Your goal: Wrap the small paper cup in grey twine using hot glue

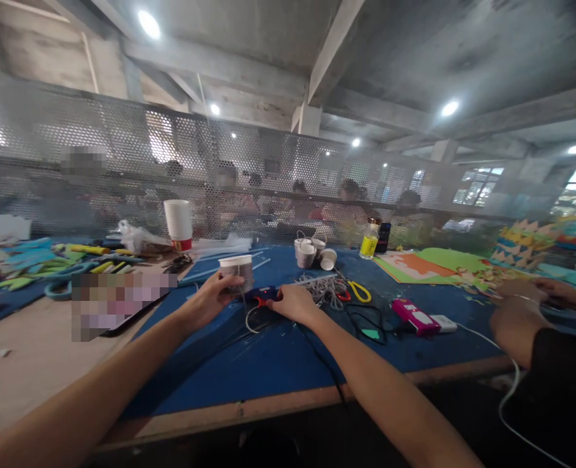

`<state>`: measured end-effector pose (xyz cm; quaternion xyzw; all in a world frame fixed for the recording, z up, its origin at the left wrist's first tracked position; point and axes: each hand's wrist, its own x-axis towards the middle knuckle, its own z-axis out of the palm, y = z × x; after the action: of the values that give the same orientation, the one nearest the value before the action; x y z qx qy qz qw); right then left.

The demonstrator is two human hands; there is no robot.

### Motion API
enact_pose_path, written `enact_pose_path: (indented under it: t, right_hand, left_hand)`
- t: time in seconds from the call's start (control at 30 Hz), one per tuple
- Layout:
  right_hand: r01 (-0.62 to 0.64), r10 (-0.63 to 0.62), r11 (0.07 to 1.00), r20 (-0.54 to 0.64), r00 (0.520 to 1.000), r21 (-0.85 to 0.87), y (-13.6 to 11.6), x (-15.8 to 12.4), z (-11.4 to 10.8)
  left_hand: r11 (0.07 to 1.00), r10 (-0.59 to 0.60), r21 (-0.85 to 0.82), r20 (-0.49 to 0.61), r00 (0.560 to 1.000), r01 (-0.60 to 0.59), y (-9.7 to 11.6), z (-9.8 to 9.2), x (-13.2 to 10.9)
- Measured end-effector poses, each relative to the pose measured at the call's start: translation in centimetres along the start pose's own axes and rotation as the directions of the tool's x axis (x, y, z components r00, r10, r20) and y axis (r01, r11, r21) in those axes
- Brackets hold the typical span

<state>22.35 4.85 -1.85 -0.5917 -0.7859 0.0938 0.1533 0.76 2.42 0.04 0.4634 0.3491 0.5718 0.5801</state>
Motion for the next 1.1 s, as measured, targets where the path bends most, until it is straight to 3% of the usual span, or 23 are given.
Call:
enact_pose_path:
  t: [0.17,0.37,0.47,0.57,0.67,0.73,0.87,1.1]
  right_hand:
    - [-0.081,0.105,0.973,-0.102,0.989,0.217,-0.5,-0.1,-0.2]
    - [-0.038,0.142,0.875,-0.182,0.973,0.482,-0.3,0.5,0.0]
    - [0.035,0.156,0.811,-0.273,0.949,0.584,-0.3,0.5,-0.1]
    - [0.156,0.16,0.652,-0.336,0.928,0.742,-0.7,0.2,-0.5]
    - [0.298,0.136,0.53,-0.427,0.894,0.794,-1.0,-0.2,-1.1]
    - [0.335,0.143,0.536,-0.474,0.869,0.775,-1.2,-0.4,-1.5]
    - [0.32,0.154,0.635,-0.521,0.839,0.703,-1.4,-0.7,-1.9]
    - [0.391,0.035,0.613,-0.517,0.855,0.687,-2.3,-1.5,-1.4]
  left_hand:
    - [0.999,0.012,-0.032,0.019,1.0,-0.011,0.6,0.5,-0.5]
    - [1.0,0.007,-0.018,0.024,1.0,-0.006,0.5,0.1,-0.2]
    - [1.0,0.005,-0.022,0.01,1.0,-0.005,0.3,-0.1,-0.1]
    - [0.999,-0.002,-0.043,0.016,1.0,0.002,0.4,-0.1,-0.1]
    - [0.998,-0.003,-0.07,0.024,1.0,0.005,0.4,0.0,-0.1]
    - [0.996,0.0,-0.09,0.025,1.0,0.002,0.4,-0.1,0.0]
    - [0.995,0.012,-0.101,0.022,1.0,-0.01,0.2,-0.5,0.4]
    - [0.992,0.046,-0.117,0.04,0.998,-0.041,0.3,-0.6,0.6]
